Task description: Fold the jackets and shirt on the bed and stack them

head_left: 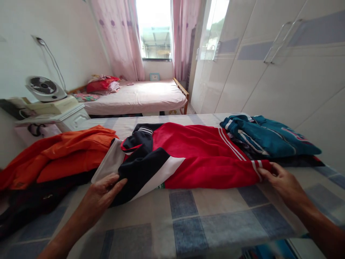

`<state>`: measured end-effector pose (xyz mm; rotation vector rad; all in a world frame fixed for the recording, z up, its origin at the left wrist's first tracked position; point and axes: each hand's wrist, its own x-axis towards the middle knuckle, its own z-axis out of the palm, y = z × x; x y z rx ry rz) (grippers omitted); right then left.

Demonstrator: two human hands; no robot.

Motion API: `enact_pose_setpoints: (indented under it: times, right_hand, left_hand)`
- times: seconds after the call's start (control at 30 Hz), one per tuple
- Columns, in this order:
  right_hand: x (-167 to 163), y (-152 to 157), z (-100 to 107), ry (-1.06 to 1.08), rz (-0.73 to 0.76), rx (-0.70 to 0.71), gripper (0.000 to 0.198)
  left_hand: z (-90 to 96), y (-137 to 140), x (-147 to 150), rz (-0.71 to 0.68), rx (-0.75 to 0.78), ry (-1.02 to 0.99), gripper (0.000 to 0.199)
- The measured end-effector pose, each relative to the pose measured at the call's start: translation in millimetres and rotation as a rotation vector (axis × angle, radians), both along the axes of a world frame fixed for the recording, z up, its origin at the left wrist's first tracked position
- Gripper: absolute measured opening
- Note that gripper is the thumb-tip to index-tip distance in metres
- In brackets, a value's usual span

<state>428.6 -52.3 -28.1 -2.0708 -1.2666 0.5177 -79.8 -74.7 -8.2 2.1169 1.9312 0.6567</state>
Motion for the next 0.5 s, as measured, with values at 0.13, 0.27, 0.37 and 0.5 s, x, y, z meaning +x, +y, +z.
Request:
enact_pose_setpoints:
  times: [0.13, 0.27, 0.37, 0.5]
  right_hand:
    - [0.4, 11.5, 11.3, 0.073, -0.055, 0.306, 0.035]
    - [11.5, 24.9, 11.9, -0.226, -0.130, 0.280, 0.037]
    - [19.4, 30.8, 0.1, -0.426, 0.002, 0.028, 0.038]
    - [28.7, 30.2, -16.7, -0.595, 0.081, -0.052, 0.046]
  left_hand:
    - [32.6, 11.9, 4.2, 0.247, 0.116, -0.321, 0.037]
    - [30.1, 27.3, -8.8, 0.315, 0.112, -0.375, 0.037]
    - [6.7, 36.5, -16.3, 0.243, -0.007, -0.270, 0.035]
    - [-3.0, 36.2, -14.3, 0.224, 0.017, -0.177, 0.042]
